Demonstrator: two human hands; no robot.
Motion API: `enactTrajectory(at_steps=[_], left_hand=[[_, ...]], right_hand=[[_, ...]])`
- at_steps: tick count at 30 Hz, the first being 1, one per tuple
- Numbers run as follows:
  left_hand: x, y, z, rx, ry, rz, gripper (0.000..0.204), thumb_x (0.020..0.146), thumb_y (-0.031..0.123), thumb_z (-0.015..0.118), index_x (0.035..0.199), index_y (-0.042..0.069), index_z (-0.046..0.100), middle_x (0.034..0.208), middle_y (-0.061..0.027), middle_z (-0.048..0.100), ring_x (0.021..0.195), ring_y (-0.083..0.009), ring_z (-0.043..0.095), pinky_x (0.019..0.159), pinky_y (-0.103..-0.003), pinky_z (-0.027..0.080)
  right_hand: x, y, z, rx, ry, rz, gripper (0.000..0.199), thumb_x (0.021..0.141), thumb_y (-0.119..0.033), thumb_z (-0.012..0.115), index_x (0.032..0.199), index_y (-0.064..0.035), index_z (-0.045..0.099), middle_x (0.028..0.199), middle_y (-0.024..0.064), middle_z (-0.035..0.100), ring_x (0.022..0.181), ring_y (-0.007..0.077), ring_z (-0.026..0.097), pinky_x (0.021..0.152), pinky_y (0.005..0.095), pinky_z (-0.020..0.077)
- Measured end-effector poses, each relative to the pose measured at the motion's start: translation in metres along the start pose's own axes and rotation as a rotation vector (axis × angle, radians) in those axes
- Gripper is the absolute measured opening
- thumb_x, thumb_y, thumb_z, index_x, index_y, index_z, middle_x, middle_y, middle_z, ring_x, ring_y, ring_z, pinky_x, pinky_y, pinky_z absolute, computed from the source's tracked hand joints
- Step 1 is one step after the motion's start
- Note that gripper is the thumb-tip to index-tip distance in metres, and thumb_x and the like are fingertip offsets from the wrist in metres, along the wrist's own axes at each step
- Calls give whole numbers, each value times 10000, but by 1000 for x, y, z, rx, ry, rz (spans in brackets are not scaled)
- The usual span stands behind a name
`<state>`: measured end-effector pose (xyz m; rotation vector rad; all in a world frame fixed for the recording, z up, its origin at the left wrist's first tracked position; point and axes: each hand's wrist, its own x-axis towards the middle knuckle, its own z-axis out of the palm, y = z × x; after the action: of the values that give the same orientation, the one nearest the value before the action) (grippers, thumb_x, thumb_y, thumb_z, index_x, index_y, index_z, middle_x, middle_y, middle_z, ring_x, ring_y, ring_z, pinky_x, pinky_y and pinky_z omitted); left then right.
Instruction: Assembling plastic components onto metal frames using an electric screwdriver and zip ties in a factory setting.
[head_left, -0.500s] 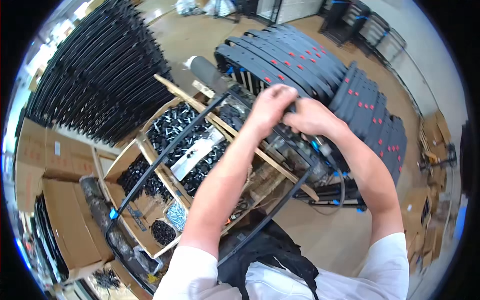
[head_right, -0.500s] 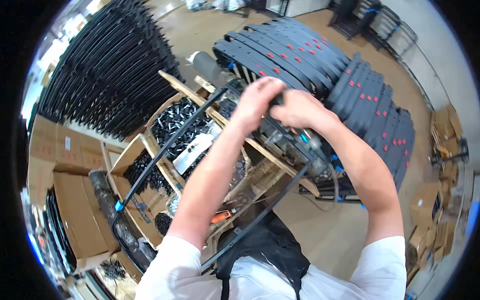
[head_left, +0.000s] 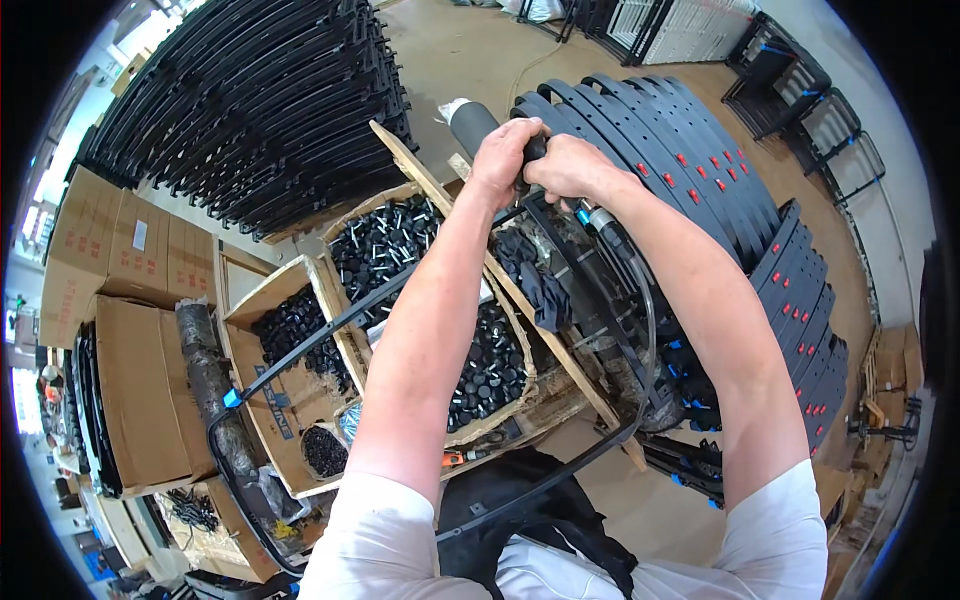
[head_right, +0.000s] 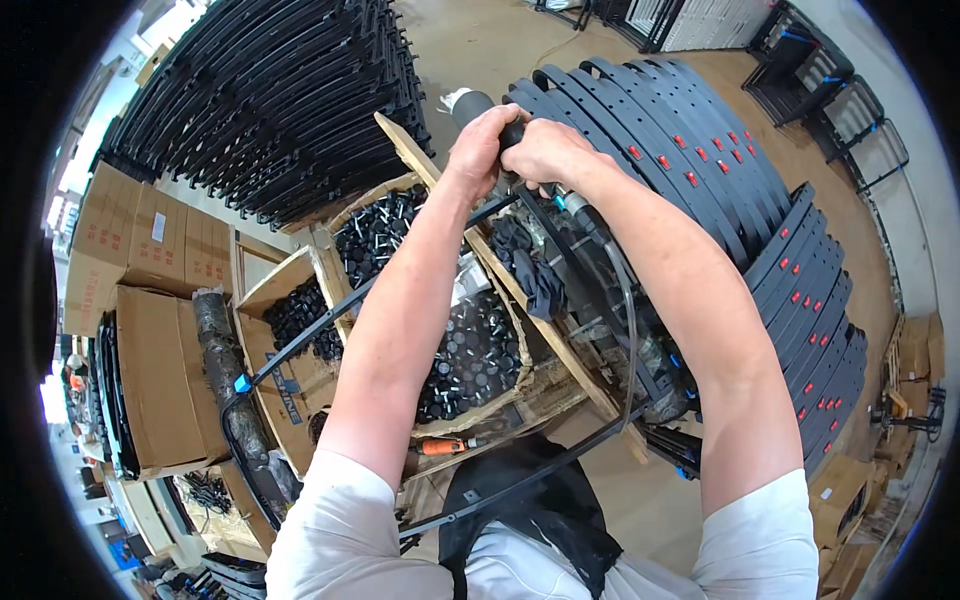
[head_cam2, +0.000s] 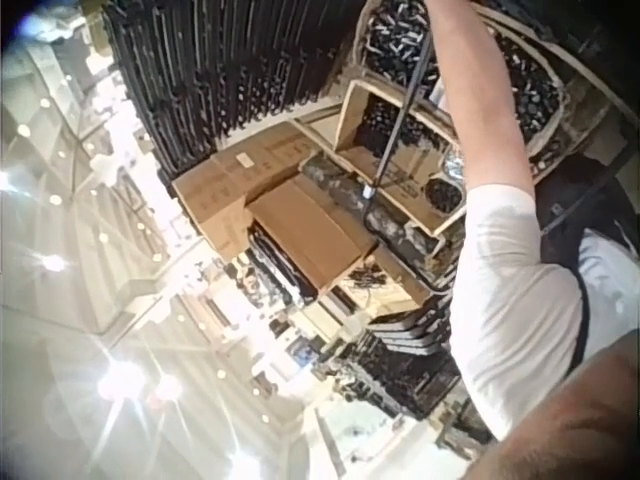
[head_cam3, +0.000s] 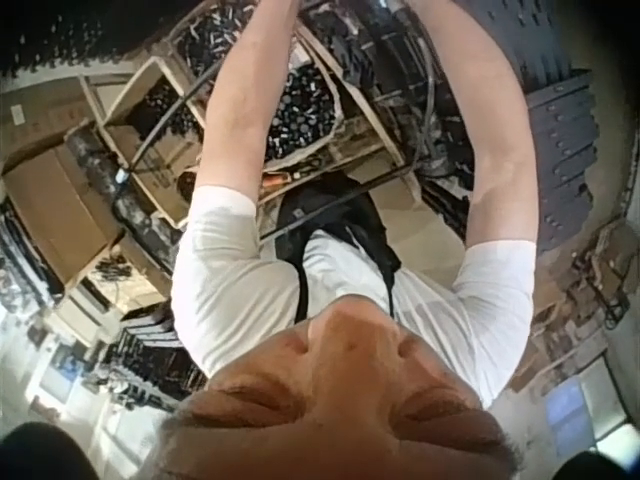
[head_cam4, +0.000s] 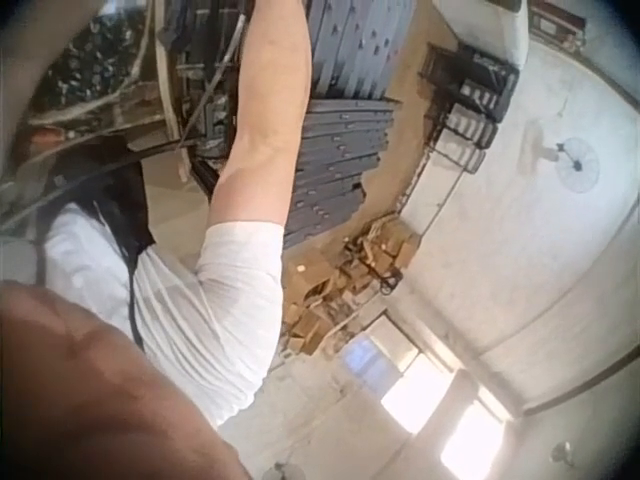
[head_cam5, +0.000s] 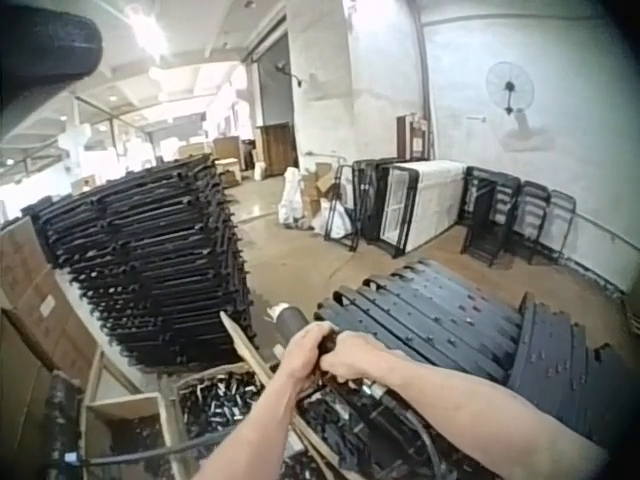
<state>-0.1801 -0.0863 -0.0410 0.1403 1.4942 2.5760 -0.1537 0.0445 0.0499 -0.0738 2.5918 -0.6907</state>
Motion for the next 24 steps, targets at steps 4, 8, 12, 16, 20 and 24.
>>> enactTrajectory(at_steps=[4,8,12,16,20,24], left_hand=[[5,-2,-2,27,2,22,262,1028,276,668,1014,23,731,956,-40,689,881,-163,625,831,-348,530],[9,0,-3,10,-2,-3,257,1029,269,662,1020,23,736,972,-42,696,890,-159,626,832,-344,527],[7,-3,-10,28,9,19,251,1033,266,659,1017,27,736,978,-40,698,896,-154,624,836,-328,519],[0,-6,-7,2,38,35,243,1038,268,658,1029,36,729,987,-25,696,916,-137,616,852,-317,509],[-7,-7,-14,2,28,51,236,1042,252,656,1100,30,714,1049,-49,696,998,-164,634,932,-331,516],[-11,-11,-13,58,50,77,221,1048,252,650,1104,49,719,1051,-38,685,1001,-150,622,944,-312,500]], right_hand=[[9,4,-5,19,-38,-1,329,842,-301,679,950,1,753,770,78,756,698,207,742,710,361,585],[20,6,-3,19,-21,-21,319,851,-303,675,931,-2,745,761,77,747,670,208,729,692,368,582],[13,-6,-3,-18,-69,3,314,856,-302,672,918,-2,740,759,82,745,670,219,729,688,373,579],[17,2,-1,-67,-65,-11,306,863,-311,655,855,-16,738,753,105,737,698,240,734,697,394,571],[20,2,5,-83,-70,-51,361,842,-295,685,729,48,687,700,150,713,595,263,707,643,423,565],[15,-2,10,-106,-44,-56,386,835,-302,674,716,65,683,705,177,717,589,284,705,665,429,570]])
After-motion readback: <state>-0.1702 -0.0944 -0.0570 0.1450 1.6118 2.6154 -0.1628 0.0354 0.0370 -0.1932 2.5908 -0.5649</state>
